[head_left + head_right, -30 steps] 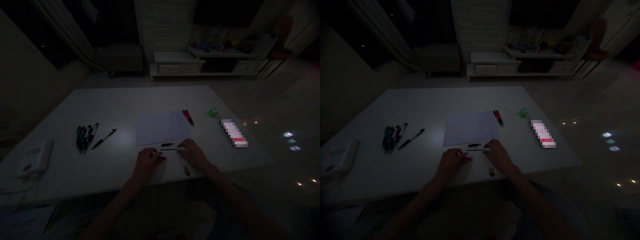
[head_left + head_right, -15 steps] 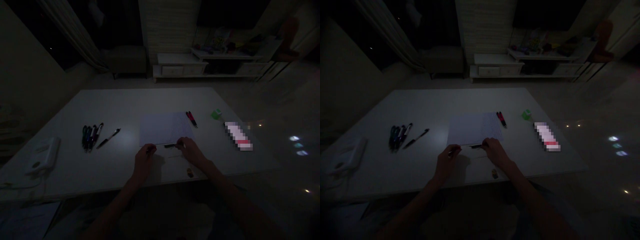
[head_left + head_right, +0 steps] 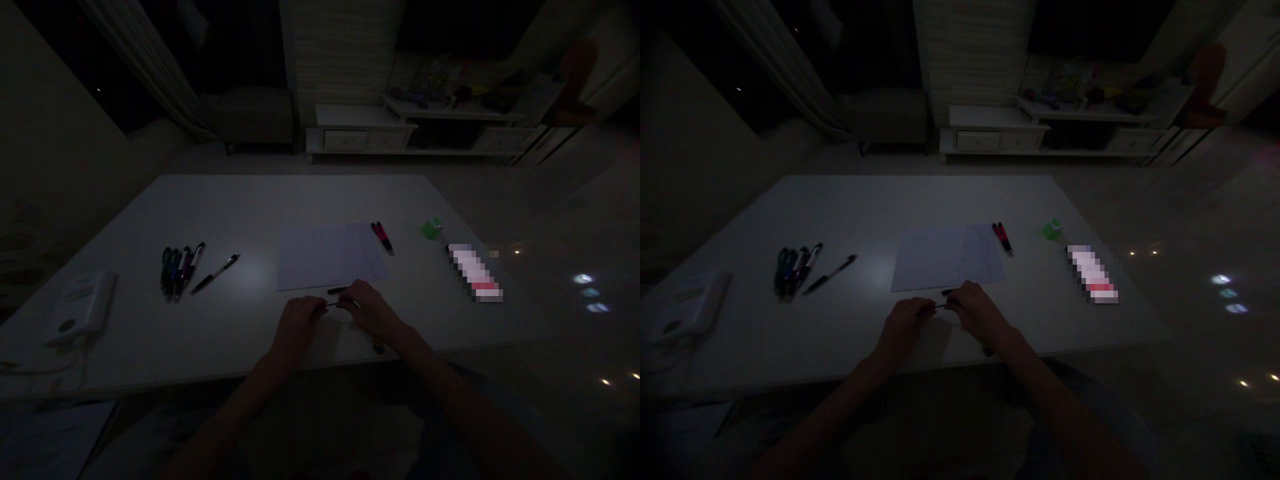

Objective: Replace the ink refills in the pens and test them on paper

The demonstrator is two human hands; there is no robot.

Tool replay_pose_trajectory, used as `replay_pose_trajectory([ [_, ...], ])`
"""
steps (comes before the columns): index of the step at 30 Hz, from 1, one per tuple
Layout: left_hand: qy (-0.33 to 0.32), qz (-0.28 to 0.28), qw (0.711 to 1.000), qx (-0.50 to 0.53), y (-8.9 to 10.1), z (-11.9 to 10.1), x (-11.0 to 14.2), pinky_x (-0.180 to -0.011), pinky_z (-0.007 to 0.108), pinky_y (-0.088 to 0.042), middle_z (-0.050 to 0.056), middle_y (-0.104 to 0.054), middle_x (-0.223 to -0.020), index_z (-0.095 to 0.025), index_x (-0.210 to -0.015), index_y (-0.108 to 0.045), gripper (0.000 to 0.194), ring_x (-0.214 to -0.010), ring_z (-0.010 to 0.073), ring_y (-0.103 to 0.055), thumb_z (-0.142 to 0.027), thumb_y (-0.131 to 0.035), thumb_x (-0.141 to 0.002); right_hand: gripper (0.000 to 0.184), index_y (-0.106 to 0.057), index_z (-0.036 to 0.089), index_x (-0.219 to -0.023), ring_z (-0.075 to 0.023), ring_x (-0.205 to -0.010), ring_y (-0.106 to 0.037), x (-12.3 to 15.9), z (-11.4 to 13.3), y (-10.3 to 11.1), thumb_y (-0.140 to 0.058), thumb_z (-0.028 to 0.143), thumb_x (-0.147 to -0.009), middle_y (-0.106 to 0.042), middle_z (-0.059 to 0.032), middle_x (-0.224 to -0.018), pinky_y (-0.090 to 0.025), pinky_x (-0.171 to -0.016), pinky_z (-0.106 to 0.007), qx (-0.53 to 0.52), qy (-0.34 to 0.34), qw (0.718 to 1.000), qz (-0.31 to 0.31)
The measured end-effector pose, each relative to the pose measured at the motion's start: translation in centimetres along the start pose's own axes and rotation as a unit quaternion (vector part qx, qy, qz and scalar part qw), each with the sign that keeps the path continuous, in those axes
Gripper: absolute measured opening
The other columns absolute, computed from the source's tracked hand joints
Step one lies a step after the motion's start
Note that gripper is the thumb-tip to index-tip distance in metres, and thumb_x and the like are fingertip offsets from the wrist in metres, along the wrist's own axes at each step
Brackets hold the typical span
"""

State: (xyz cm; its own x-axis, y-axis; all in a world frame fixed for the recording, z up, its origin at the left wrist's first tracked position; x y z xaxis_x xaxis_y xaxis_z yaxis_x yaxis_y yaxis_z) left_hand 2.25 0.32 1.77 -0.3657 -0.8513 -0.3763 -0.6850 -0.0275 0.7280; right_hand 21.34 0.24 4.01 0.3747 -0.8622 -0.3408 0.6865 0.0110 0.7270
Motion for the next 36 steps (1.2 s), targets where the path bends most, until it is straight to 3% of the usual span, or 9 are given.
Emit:
replay_pose_trajectory([
  [10,-0.069,-0.008,0.996,-0.061,0.2,0.1,0.5,-0.073,0.032,-0.045,0.007,-0.064,-0.088,-0.017,-0.102,-0.056,0.019,-0.081,0.0173,-0.057,-0.022,-0.044,-0.089,0.003,-0.062,0.021,-0.078,-0.0163,-0.075,-0.056,-0.2,0.7,-0.8,-0.060,0.023,-0.079,-0.062,-0.0037,-0.074,-0.045,-0.069,-0.029,-0.067,-0.002,0.997,-0.032],
  [14,-0.087,0.025,0.994,-0.066,0.5,-0.1,0.6,-0.072,0.032,-0.044,0.007,-0.064,-0.088,-0.018,-0.110,-0.054,0.024,-0.078,0.0168,-0.057,-0.024,-0.044,-0.089,0.010,-0.063,0.021,-0.083,-0.0137,-0.068,-0.059,-0.3,1.3,-1.5,-0.063,0.028,-0.076,-0.063,-0.0026,-0.076,-0.046,-0.064,-0.026,-0.119,-0.060,0.989,-0.071],
  [17,-0.100,0.051,0.992,-0.059,0.6,0.0,0.5,-0.070,0.031,-0.042,0.005,-0.064,-0.082,-0.019,-0.097,-0.059,0.018,-0.075,0.0159,-0.056,-0.025,-0.044,-0.089,0.016,-0.063,0.022,-0.090,-0.0131,-0.067,-0.060,-0.5,1.5,-1.4,-0.063,0.029,-0.075,-0.064,-0.0010,-0.074,-0.047,-0.064,-0.026,-0.138,-0.088,0.986,-0.043],
  [20,-0.064,0.010,0.996,-0.062,0.8,0.6,0.6,-0.070,0.031,-0.043,0.005,-0.064,-0.080,-0.019,-0.092,-0.060,0.019,-0.075,0.0161,-0.056,-0.024,-0.042,-0.090,0.024,-0.063,0.022,-0.094,-0.0136,-0.071,-0.058,-0.6,0.5,-0.3,-0.067,0.024,-0.071,-0.065,-0.0010,-0.079,-0.046,-0.067,-0.027,-0.112,-0.088,0.990,0.000],
  [24,-0.024,-0.033,0.998,-0.051,1.1,1.5,1.2,-0.072,0.031,-0.045,0.004,-0.065,-0.082,-0.019,-0.094,-0.060,0.017,-0.077,0.0162,-0.057,-0.026,-0.045,-0.089,0.012,-0.065,0.020,-0.082,-0.0168,-0.083,-0.055,-0.1,-2.2,0.8,-0.066,0.017,-0.071,-0.061,-0.0038,-0.083,-0.044,-0.074,-0.030,-0.005,-0.085,0.996,0.017],
  [29,-0.021,-0.022,0.998,-0.056,1.4,1.7,1.6,-0.072,0.030,-0.045,0.003,-0.065,-0.082,-0.019,-0.093,-0.060,0.016,-0.078,0.0162,-0.057,-0.026,-0.047,-0.088,0.012,-0.065,0.020,-0.089,-0.0171,-0.088,-0.053,0.5,-3.8,-0.7,-0.061,0.020,-0.077,-0.057,-0.0044,-0.088,-0.043,-0.079,-0.031,0.035,-0.077,0.996,0.040],
  [36,-0.019,-0.004,0.997,-0.069,1.4,1.8,1.5,-0.073,0.030,-0.044,0.003,-0.066,-0.083,-0.019,-0.093,-0.060,0.016,-0.077,0.0161,-0.056,-0.025,-0.046,-0.089,0.004,-0.064,0.018,-0.077,-0.0172,-0.085,-0.052,-0.5,-2.9,-1.4,-0.060,0.018,-0.077,-0.057,-0.0051,-0.084,-0.042,-0.076,-0.030,0.040,-0.076,0.996,0.027],
])
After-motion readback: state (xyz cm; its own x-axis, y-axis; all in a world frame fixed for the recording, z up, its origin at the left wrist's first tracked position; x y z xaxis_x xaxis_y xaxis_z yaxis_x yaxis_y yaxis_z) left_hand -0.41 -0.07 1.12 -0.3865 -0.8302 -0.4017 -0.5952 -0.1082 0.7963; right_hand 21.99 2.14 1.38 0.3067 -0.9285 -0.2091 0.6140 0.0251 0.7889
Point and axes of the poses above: each hand's wrist, its own x-axis away from the middle knuckle, its own y-axis out of the back of the hand, z = x × y, the point moved 1 cm from there along -x, towards the middle knuckle
